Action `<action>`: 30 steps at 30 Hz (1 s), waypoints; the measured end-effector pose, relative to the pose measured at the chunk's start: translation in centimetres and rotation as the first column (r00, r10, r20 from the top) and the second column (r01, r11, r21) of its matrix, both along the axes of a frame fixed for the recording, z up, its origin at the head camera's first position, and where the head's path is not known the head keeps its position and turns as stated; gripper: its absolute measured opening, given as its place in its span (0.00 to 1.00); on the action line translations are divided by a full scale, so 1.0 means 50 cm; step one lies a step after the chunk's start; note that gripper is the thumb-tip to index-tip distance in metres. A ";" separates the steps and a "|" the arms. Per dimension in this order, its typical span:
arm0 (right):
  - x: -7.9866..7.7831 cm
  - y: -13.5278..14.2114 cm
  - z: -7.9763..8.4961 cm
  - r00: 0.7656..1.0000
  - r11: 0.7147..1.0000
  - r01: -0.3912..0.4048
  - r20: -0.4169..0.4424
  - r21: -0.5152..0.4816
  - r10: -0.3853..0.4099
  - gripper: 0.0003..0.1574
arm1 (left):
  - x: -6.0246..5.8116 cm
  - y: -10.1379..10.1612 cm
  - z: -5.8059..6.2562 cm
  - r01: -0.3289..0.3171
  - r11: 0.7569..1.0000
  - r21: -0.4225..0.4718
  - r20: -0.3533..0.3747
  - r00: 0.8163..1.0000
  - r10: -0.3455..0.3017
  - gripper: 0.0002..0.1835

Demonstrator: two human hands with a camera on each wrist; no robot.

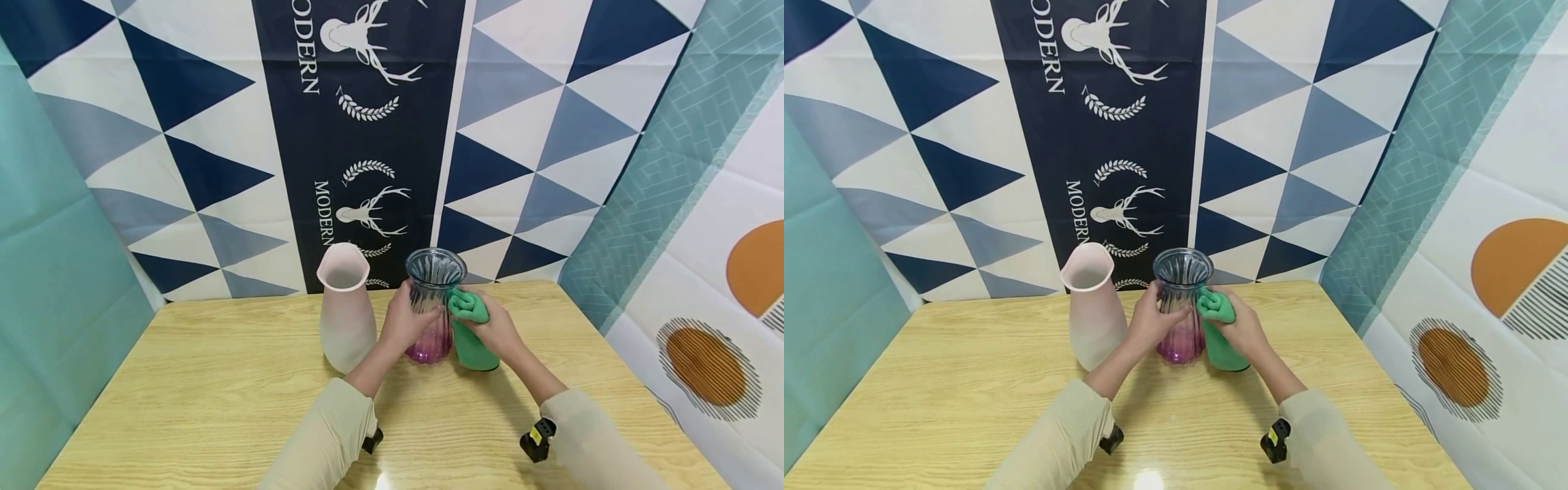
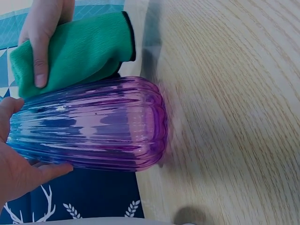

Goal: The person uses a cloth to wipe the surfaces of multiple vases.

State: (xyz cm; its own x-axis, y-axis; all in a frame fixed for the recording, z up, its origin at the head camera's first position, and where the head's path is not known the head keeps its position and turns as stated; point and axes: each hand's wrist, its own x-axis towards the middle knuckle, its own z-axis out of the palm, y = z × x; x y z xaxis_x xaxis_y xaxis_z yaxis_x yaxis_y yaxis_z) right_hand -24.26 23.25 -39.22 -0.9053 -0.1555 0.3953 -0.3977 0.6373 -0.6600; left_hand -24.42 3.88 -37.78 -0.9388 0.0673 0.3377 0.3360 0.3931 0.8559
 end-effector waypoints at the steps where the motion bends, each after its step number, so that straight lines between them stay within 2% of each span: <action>1: 0.001 0.001 -0.004 1.000 1.000 -0.004 0.006 0.001 0.004 0.37 | 0.000 0.000 0.000 0.000 1.000 -0.002 0.002 1.000 0.000 0.37; 16: 0.008 0.016 -0.054 0.997 0.998 -0.043 0.070 0.040 0.040 0.34 | 0.001 0.001 0.005 -0.004 1.000 -0.007 0.031 0.999 0.004 0.37; 23: 0.011 0.021 -0.049 0.997 0.997 -0.054 0.056 0.063 0.050 0.33 | 0.009 0.006 0.006 -0.043 0.999 -0.010 0.036 0.998 0.043 0.42; 30: 0.007 0.017 -0.016 1.000 0.999 -0.027 0.010 0.033 0.027 0.35 | 0.011 0.009 0.005 -0.055 0.998 -0.023 0.022 0.998 0.055 0.44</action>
State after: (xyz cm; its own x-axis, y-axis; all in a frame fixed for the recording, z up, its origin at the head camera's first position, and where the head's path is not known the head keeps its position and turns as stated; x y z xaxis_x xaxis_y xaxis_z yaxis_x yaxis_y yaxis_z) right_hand -23.90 24.08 -40.03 -0.9043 -0.1930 0.3807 -0.4088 0.6481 -0.6425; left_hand -23.89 4.32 -37.54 -0.9487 0.0225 0.3154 0.2940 0.4298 0.8537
